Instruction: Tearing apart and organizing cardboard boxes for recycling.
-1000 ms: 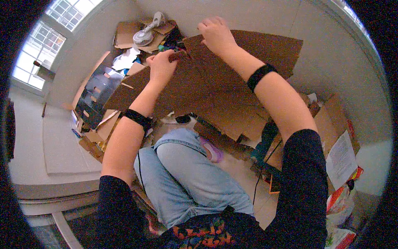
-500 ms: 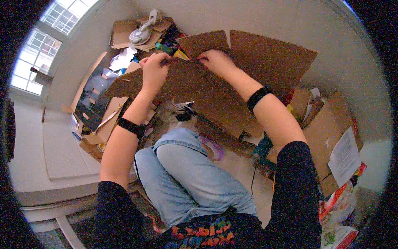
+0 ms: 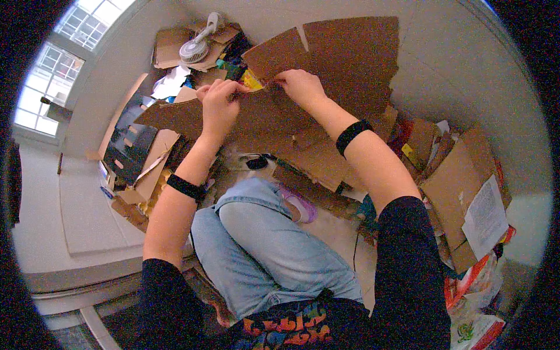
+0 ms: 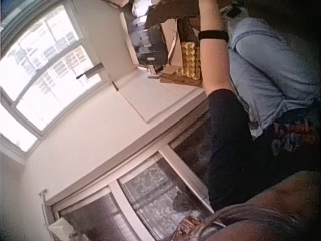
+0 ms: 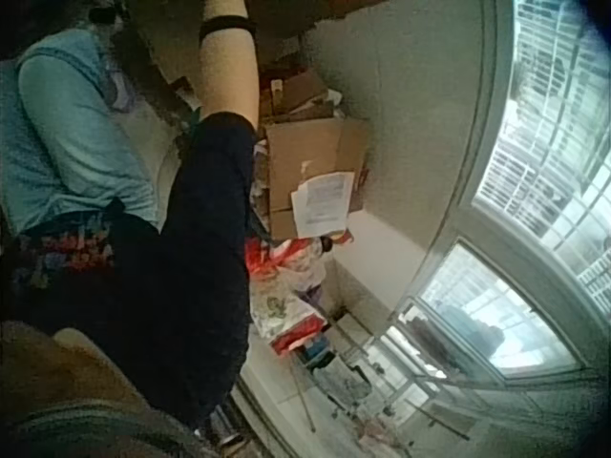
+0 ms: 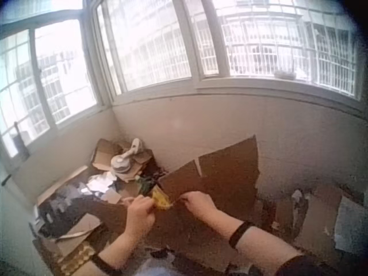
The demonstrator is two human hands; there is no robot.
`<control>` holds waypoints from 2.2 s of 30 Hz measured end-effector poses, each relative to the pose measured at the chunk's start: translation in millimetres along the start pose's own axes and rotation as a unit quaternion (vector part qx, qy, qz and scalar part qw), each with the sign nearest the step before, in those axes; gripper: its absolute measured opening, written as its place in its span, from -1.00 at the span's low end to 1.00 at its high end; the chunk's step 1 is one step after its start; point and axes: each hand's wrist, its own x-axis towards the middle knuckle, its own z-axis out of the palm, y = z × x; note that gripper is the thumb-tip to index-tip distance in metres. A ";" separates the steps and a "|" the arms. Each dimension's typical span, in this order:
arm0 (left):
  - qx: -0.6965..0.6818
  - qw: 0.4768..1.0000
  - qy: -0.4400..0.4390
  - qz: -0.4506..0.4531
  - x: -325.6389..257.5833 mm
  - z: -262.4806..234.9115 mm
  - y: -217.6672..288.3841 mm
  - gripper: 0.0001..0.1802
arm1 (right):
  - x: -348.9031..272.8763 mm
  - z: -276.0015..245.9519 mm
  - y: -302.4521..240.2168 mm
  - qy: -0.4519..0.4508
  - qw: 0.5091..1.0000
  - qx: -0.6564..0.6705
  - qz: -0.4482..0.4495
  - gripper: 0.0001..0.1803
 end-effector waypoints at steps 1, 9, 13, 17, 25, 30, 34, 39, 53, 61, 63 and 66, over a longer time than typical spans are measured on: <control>-0.006 1.000 0.002 0.004 -1.1 -0.4 0.5 -0.88 | 0.5 1.3 2.7 0.000 1.000 -0.010 -0.002 -0.78; -0.004 0.999 0.011 -0.031 -14.7 -4.6 -8.3 -0.83 | -6.9 14.1 26.1 -0.048 0.996 0.071 0.020 -0.80; 0.010 0.999 0.027 -0.035 -15.3 -0.6 -14.1 -0.83 | -4.6 14.7 13.1 -0.094 0.995 0.033 0.008 -0.79; 0.009 0.998 0.049 -0.034 -17.6 -2.3 -15.6 -0.84 | -9.2 -5.2 -8.8 -0.026 0.992 -0.096 -0.074 -0.56; 0.006 1.000 0.025 -0.012 -12.9 -2.4 -9.0 -0.84 | 37.9 -29.8 -29.8 0.197 0.862 -0.278 -0.374 -0.23; 0.001 1.000 0.022 -0.015 -15.7 -4.6 -6.1 -0.84 | 68.7 -28.4 -27.4 0.103 0.869 -0.331 -0.353 -0.17; 0.014 1.000 0.009 -0.023 -21.7 -6.0 -3.2 -0.82 | 57.8 -28.6 -26.2 0.092 0.885 -0.338 -0.306 -0.17; 0.002 1.000 0.011 -0.013 -22.6 -7.7 5.6 -0.81 | 49.3 -33.4 -23.2 0.112 0.882 -0.350 -0.296 -0.47; 0.014 1.000 -0.006 0.013 -30.6 -14.9 25.6 -0.73 | 44.4 -44.0 -7.6 0.131 0.907 -0.324 -0.234 -0.11; -0.009 1.000 0.004 -0.004 -32.4 -18.4 26.0 -0.74 | 43.6 -50.2 5.8 0.123 0.912 -0.336 -0.200 -0.07; -0.003 1.000 0.000 -0.003 -34.9 -20.4 27.1 -0.78 | 41.9 -50.5 12.6 0.115 0.920 -0.332 -0.172 -0.03; 0.005 1.000 -0.009 -0.009 -38.8 -26.1 28.1 -0.82 | 39.5 -56.9 27.9 0.110 0.930 -0.325 -0.132 -0.02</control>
